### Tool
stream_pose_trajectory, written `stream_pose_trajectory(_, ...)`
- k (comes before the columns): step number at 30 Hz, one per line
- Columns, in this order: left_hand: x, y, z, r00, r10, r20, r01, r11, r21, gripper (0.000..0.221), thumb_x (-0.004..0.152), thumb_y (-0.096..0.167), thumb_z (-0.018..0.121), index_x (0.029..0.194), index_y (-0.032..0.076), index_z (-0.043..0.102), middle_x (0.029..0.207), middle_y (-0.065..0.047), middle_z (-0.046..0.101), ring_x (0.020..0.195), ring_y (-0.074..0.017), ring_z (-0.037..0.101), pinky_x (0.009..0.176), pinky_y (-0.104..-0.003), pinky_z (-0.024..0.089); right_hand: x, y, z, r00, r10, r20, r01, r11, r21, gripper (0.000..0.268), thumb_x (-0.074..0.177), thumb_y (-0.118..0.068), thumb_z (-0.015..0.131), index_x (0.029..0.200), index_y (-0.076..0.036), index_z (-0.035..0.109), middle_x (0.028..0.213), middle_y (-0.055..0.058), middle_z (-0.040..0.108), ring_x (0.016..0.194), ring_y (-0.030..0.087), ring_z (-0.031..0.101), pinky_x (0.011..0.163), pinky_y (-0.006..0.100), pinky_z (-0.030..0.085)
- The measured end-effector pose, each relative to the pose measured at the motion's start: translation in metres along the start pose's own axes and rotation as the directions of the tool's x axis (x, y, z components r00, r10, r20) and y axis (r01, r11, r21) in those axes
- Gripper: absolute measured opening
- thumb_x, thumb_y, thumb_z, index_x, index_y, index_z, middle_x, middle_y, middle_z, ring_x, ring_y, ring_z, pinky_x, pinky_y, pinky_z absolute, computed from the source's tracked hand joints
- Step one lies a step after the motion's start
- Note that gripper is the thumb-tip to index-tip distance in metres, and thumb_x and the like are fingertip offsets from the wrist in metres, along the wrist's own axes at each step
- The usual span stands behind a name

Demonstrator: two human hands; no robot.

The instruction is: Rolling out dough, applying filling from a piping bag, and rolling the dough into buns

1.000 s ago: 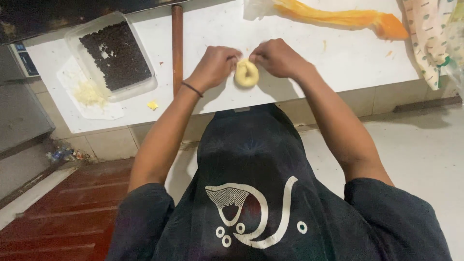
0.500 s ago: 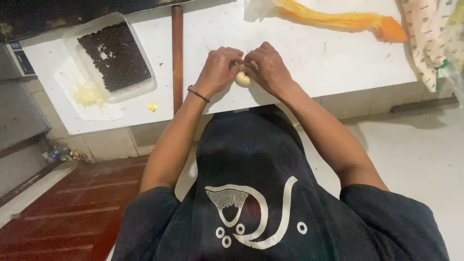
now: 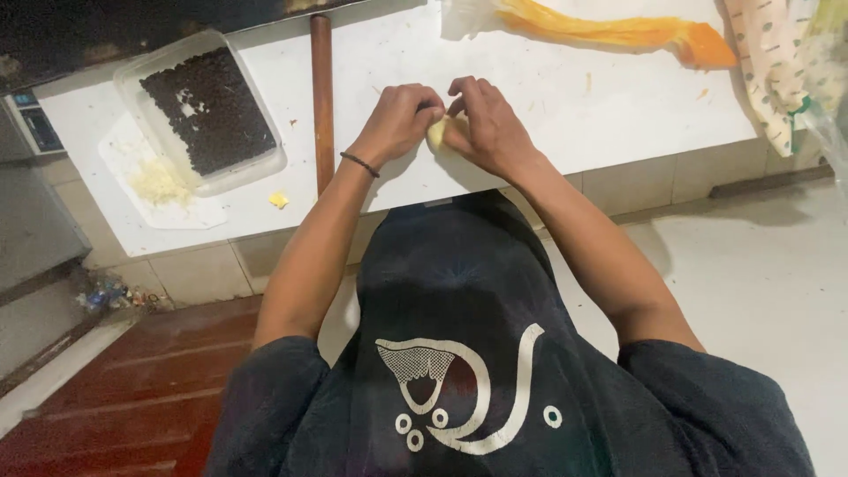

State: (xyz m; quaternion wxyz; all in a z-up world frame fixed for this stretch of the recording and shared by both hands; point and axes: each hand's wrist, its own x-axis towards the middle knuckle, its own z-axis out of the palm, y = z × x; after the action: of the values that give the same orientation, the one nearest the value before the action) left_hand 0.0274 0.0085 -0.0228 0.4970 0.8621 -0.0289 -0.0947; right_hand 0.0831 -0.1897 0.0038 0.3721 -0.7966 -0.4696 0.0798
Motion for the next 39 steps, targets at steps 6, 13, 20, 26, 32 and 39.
stream_pose_trajectory(6,-0.001,0.002,-0.006,1.0,-0.009,-0.018,0.01,0.999,0.033,0.013,0.093,0.018,0.076,0.083,0.01,0.075,0.095,-0.009,0.068,0.084,-0.027,0.064,0.075,-0.039,0.049,0.011,-0.013,-0.006,0.949,0.297,0.106,-0.312,0.934,0.174,0.038,0.099,-0.012,0.074,0.117,-0.004,0.042,0.096,0.02,0.068,0.082,0.032,0.069,0.064,0.041,0.05)
stream_pose_trajectory(13,0.003,0.007,-0.008,0.992,-0.12,0.032,0.121,0.992,-0.043,0.009,0.085,0.008,0.065,0.086,0.009,0.074,0.074,-0.002,0.069,0.071,-0.0178,0.059,0.064,-0.035,0.044,0.018,-0.01,-0.022,0.842,0.482,0.242,-0.519,0.847,0.119,0.028,0.093,-0.008,0.063,0.119,-0.01,0.053,0.09,0.013,0.077,0.081,0.029,0.071,0.072,0.041,0.049)
stream_pose_trajectory(20,-0.016,-0.001,-0.017,0.987,0.133,-0.093,-0.13,0.991,0.041,0.02,0.09,-0.004,0.067,0.105,0.0,0.079,0.11,-0.016,0.074,0.103,-0.0303,0.069,0.089,-0.041,0.056,0.007,-0.025,-0.025,0.95,0.311,-0.032,-0.309,0.95,0.045,0.02,0.097,-0.011,0.076,0.111,0.003,0.075,0.102,0.018,0.076,0.079,0.024,0.068,0.068,0.036,0.053)
stream_pose_trajectory(26,-0.009,-0.022,0.0,0.978,0.183,-0.104,-0.182,0.983,0.018,0.009,0.087,0.017,0.081,0.092,0.009,0.082,0.094,-0.007,0.08,0.09,-0.0233,0.075,0.077,-0.036,0.058,0.001,-0.008,0.023,0.988,0.148,-0.044,-0.153,0.981,-0.122,0.016,0.091,-0.012,0.088,0.085,-0.001,0.078,0.078,0.015,0.073,0.069,0.029,0.064,0.061,0.041,0.049)
stream_pose_trajectory(32,-0.001,-0.004,-0.014,0.997,-0.023,0.073,0.027,0.999,-0.047,0.009,0.08,0.012,0.083,0.082,0.014,0.075,0.079,0.0,0.075,0.076,-0.0154,0.067,0.066,-0.033,0.051,0.011,-0.035,-0.007,0.756,0.634,0.163,-0.655,0.739,0.161,0.039,0.082,-0.014,0.083,0.11,-0.011,0.055,0.105,0.009,0.075,0.095,0.025,0.07,0.08,0.039,0.053)
stream_pose_trajectory(39,0.017,-0.028,0.001,0.989,0.146,0.036,-0.148,0.987,0.062,0.012,0.074,0.014,0.089,0.083,0.016,0.081,0.084,-0.003,0.076,0.077,-0.0216,0.071,0.069,-0.036,0.052,0.005,-0.034,-0.024,0.768,0.606,0.207,-0.638,0.697,0.328,0.075,0.08,-0.005,0.084,0.134,-0.013,0.033,0.111,0.015,0.068,0.103,0.027,0.066,0.082,0.035,0.053)
